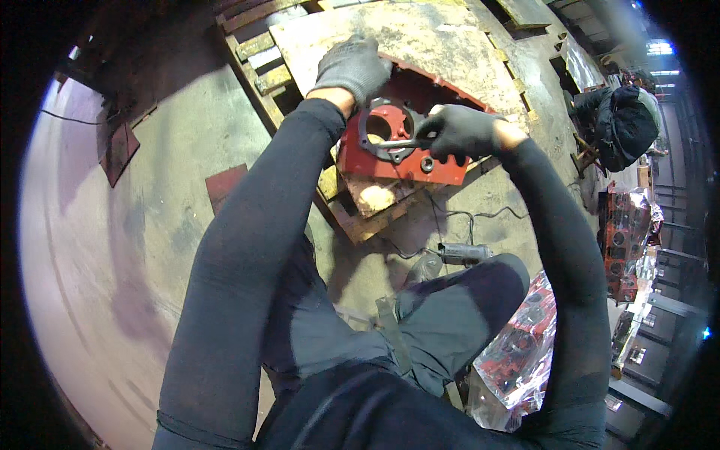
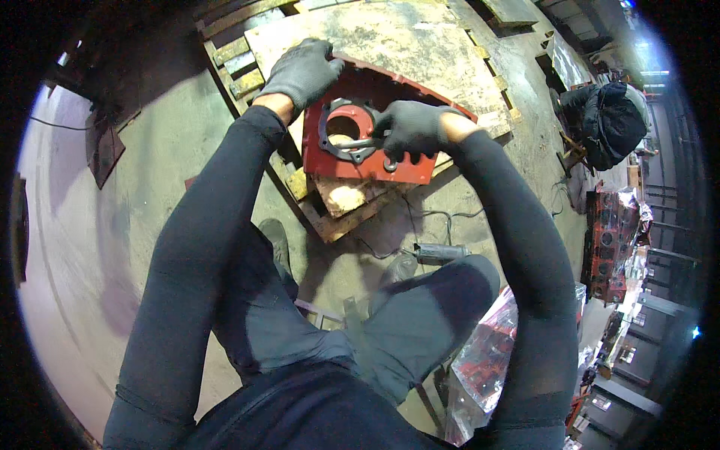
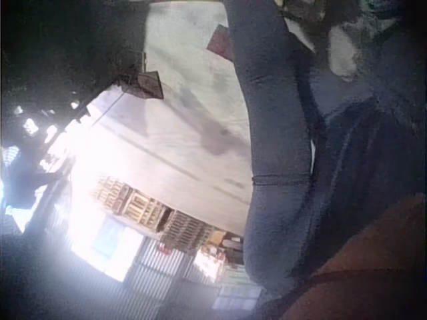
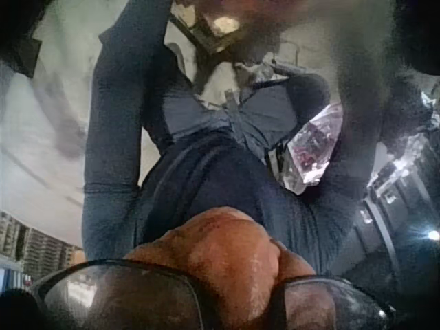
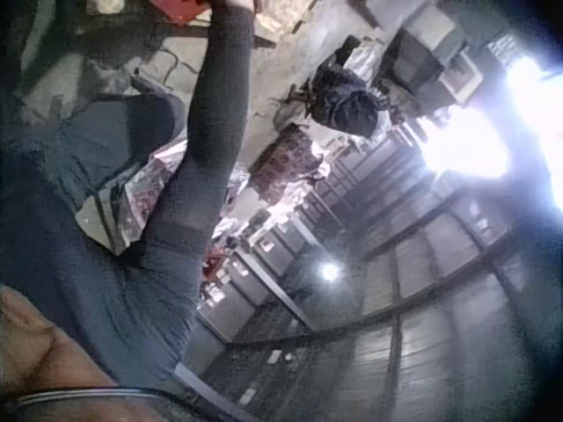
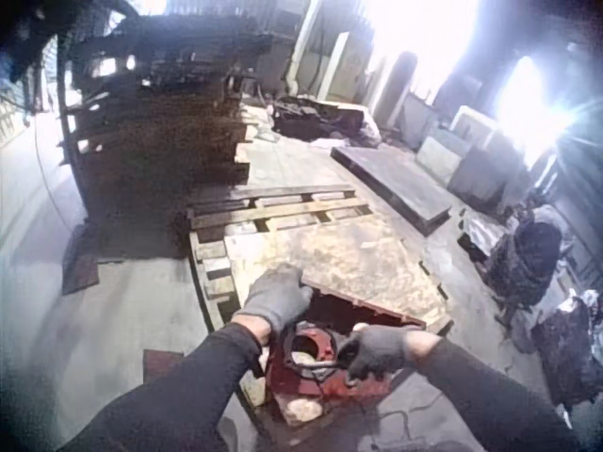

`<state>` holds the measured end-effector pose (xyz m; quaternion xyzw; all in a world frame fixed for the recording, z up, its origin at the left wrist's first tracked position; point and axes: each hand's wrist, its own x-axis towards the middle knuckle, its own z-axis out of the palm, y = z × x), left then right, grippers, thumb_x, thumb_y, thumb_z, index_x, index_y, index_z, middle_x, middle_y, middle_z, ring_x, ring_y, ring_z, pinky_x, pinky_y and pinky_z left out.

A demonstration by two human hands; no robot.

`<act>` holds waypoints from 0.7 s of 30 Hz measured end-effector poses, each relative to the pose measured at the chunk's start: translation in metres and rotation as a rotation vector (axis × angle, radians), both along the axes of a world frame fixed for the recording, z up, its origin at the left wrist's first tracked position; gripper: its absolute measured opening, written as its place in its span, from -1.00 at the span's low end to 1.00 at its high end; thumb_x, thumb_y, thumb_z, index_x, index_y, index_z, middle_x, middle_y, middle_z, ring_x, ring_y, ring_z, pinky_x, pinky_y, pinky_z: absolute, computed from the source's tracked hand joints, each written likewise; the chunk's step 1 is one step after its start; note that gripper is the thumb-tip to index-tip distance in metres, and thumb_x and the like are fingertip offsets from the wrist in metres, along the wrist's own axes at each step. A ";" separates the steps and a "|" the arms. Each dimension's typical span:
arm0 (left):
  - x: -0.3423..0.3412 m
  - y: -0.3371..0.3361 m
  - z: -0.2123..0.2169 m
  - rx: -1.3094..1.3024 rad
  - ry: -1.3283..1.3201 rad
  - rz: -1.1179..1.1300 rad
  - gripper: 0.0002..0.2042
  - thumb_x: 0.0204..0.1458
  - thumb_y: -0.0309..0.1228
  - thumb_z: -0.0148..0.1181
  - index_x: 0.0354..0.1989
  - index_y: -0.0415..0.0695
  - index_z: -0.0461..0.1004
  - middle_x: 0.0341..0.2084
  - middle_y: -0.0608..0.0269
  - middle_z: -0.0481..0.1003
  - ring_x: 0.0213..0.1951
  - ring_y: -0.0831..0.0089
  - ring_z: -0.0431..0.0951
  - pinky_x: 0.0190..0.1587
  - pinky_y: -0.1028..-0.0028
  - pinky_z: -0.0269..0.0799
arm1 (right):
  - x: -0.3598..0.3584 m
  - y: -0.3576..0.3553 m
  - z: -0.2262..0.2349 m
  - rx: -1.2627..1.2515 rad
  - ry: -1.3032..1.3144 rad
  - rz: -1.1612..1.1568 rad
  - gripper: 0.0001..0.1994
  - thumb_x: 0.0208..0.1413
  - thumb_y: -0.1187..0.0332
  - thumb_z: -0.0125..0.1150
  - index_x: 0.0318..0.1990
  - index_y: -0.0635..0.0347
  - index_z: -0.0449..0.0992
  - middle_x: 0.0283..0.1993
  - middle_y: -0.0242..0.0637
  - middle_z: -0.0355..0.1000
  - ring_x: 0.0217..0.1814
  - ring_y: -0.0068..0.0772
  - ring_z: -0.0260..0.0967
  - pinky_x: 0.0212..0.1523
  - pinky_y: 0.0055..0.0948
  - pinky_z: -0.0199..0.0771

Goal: The person sits on the floor and uses a handheld rotary tool to grind the edges of a red metal part. They then use a metal file and a sanding block to smooth the surface and edges of the part.

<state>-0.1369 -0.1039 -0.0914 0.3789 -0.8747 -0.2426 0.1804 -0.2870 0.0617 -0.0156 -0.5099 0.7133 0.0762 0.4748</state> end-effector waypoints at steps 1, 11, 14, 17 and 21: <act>0.002 -0.006 -0.007 -0.035 0.015 0.033 -0.56 0.15 -0.10 0.17 0.06 -0.13 0.67 0.08 -0.12 0.62 0.16 -0.06 0.61 0.24 0.07 0.49 | 0.011 -0.021 -0.011 0.013 0.038 0.101 -0.77 0.06 0.32 0.36 -0.13 0.17 0.70 -0.43 -0.29 0.60 -0.51 -0.49 0.51 -0.56 -0.39 0.50; 0.001 0.001 0.005 0.030 -0.005 -0.022 -0.55 0.16 -0.10 0.13 0.03 -0.16 0.67 0.08 -0.13 0.61 0.14 -0.09 0.61 0.22 0.07 0.51 | -0.008 -0.009 0.030 0.083 0.014 0.056 -0.61 0.00 0.43 0.32 0.05 0.24 0.67 -0.41 -0.30 0.60 -0.56 -0.53 0.48 -0.55 -0.47 0.51; 0.001 -0.003 0.000 0.027 -0.015 0.021 -0.54 0.17 -0.09 0.13 0.07 -0.17 0.66 0.11 -0.14 0.59 0.16 -0.08 0.60 0.24 0.05 0.49 | 0.031 -0.021 -0.029 -0.122 0.027 0.161 -0.72 0.04 0.20 0.35 -0.25 0.25 0.69 -0.41 -0.06 0.63 -0.45 -0.18 0.60 -0.37 -0.22 0.60; 0.008 -0.001 0.000 0.037 -0.014 0.029 -0.55 0.17 -0.09 0.14 0.07 -0.15 0.65 0.11 -0.13 0.59 0.16 -0.08 0.60 0.25 0.06 0.49 | 0.053 -0.001 -0.095 -0.334 -0.036 -0.150 -0.69 0.13 0.16 0.31 -0.22 0.28 0.66 -0.33 -0.06 0.65 -0.44 -0.28 0.55 -0.39 -0.33 0.57; 0.002 0.001 0.002 0.037 -0.043 0.016 -0.54 0.15 -0.09 0.17 0.09 -0.13 0.63 0.13 -0.11 0.57 0.17 -0.09 0.59 0.26 0.06 0.48 | 0.075 0.073 -0.097 -0.336 -1.155 -1.435 -0.75 0.38 0.37 0.18 0.09 0.33 0.49 -0.31 -0.45 0.49 -0.50 -0.77 0.27 -0.54 -0.74 0.29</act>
